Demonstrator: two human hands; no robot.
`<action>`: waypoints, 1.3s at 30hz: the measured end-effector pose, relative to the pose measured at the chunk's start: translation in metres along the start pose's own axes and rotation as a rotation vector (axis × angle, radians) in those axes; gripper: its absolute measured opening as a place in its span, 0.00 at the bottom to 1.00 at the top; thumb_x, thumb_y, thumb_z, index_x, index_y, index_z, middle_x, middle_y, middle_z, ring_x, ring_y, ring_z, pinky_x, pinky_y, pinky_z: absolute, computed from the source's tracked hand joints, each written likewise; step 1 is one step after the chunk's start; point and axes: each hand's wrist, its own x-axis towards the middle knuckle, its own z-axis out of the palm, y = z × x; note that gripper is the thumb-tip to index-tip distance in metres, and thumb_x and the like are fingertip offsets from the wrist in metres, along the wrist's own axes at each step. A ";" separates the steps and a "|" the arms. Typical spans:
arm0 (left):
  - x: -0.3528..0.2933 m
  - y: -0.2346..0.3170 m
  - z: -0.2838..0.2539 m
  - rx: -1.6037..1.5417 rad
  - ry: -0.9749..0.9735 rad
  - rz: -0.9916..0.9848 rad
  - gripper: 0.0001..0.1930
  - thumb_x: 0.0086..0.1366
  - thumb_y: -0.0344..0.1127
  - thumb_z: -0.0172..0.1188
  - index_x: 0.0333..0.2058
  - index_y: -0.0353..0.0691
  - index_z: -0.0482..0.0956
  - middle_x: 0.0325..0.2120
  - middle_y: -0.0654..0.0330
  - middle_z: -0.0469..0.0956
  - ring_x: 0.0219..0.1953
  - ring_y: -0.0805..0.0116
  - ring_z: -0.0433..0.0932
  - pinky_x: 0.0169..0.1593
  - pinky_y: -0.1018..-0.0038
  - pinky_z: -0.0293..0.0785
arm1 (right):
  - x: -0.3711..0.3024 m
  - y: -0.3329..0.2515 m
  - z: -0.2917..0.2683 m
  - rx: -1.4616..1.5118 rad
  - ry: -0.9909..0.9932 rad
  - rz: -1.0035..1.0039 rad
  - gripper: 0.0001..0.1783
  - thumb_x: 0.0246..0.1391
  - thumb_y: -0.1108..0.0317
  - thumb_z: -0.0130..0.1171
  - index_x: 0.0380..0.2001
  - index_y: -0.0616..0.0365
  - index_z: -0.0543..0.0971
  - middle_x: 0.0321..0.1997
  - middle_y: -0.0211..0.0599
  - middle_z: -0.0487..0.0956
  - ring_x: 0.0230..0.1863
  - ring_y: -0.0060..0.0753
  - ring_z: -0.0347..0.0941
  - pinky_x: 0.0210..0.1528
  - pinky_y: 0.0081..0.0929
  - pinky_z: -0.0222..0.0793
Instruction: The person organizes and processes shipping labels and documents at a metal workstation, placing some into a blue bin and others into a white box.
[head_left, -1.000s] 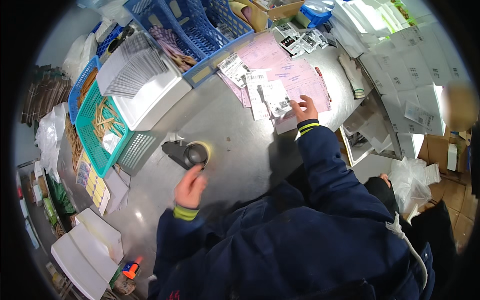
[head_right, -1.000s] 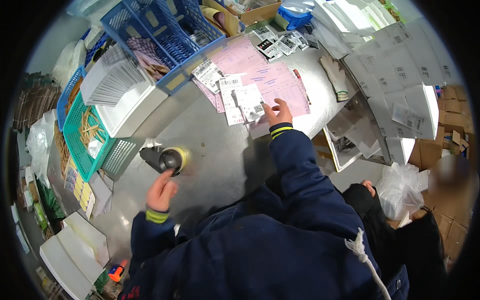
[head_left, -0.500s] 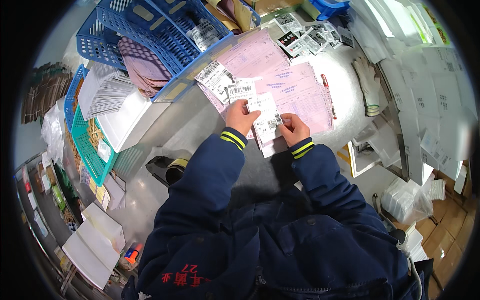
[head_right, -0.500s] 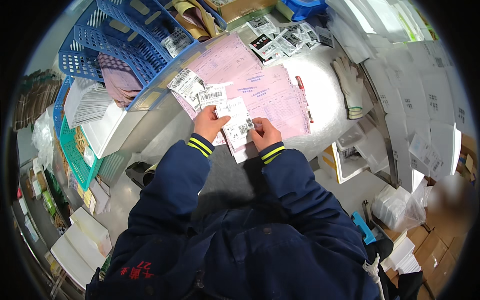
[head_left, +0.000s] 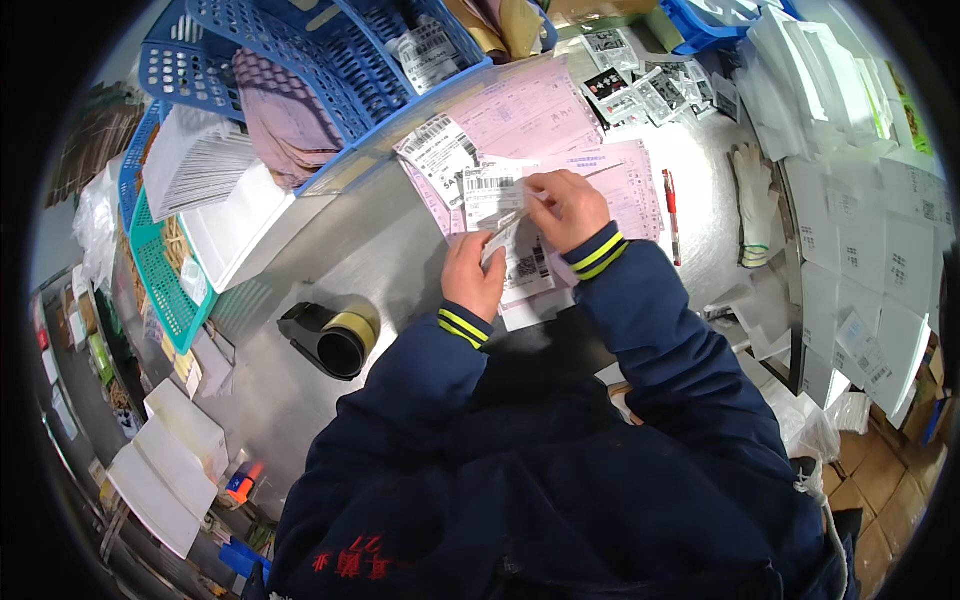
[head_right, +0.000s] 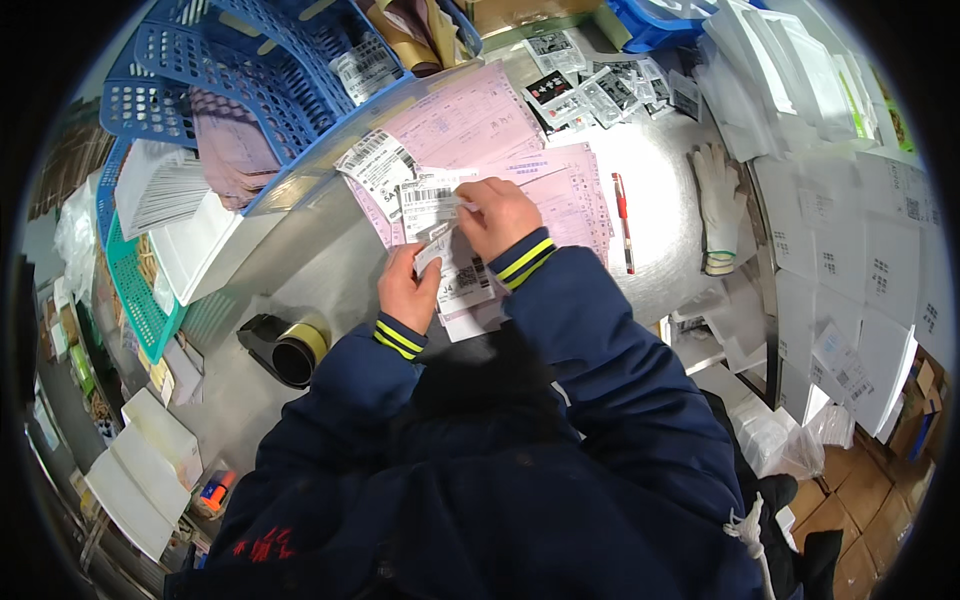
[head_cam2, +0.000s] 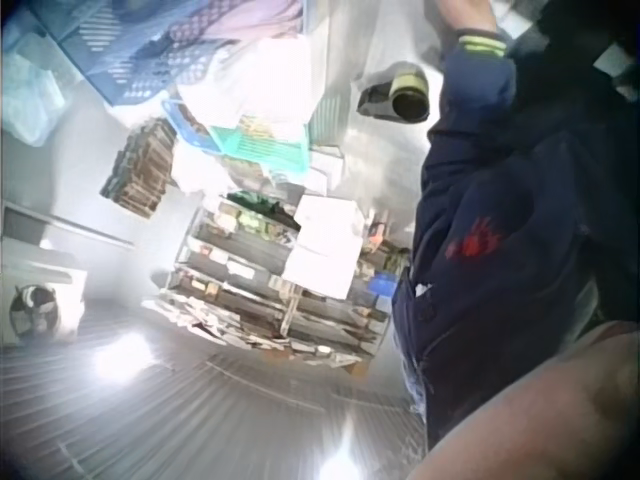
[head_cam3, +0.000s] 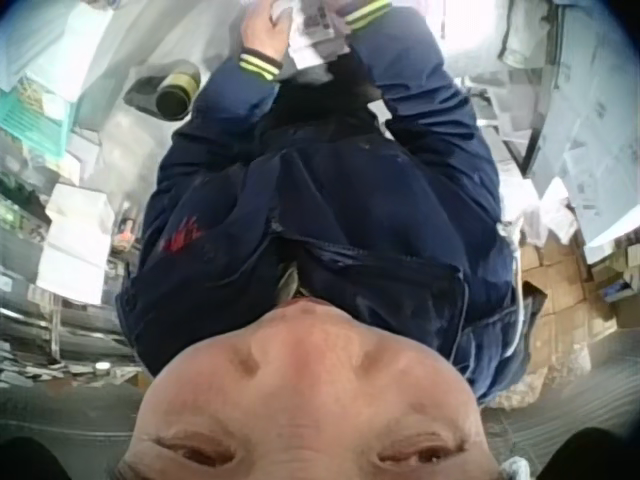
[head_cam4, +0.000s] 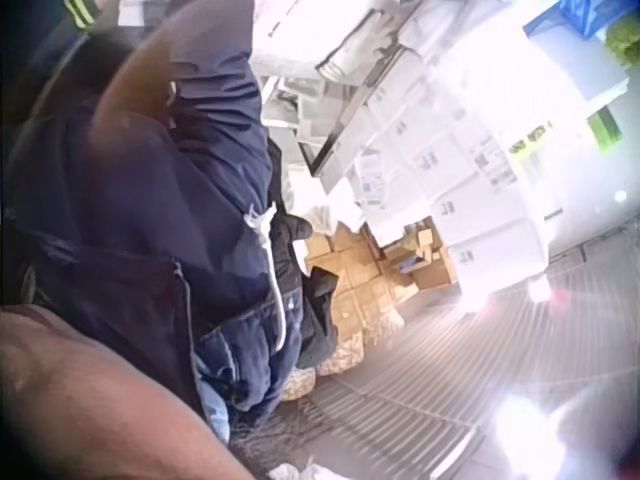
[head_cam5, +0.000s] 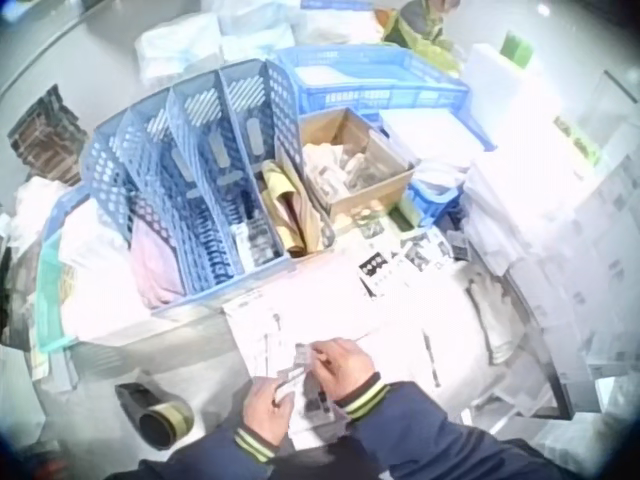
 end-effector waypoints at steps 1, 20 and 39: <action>0.005 0.002 -0.003 0.019 0.003 0.019 0.12 0.52 0.27 0.60 0.37 0.33 0.73 0.30 0.51 0.71 0.26 0.59 0.71 0.30 0.70 0.67 | -0.005 -0.009 0.001 0.029 0.050 -0.015 0.09 0.42 0.73 0.58 0.32 0.59 0.77 0.28 0.40 0.75 0.32 0.44 0.72 0.35 0.33 0.69; 0.037 -0.004 0.006 0.112 0.099 0.268 0.11 0.46 0.26 0.63 0.31 0.33 0.76 0.39 0.51 0.67 0.49 0.51 0.63 0.55 0.60 0.59 | -0.094 0.022 0.011 -0.147 0.156 0.114 0.11 0.40 0.78 0.55 0.30 0.56 0.77 0.31 0.39 0.73 0.35 0.44 0.68 0.37 0.32 0.66; -0.036 0.044 -0.001 -0.087 0.106 0.412 0.22 0.46 0.14 0.54 0.43 0.33 0.68 0.30 0.49 0.74 0.30 0.51 0.77 0.34 0.69 0.76 | -0.010 0.016 -0.096 0.156 -0.069 -0.009 0.08 0.43 0.81 0.56 0.30 0.65 0.77 0.25 0.41 0.74 0.25 0.37 0.70 0.29 0.25 0.67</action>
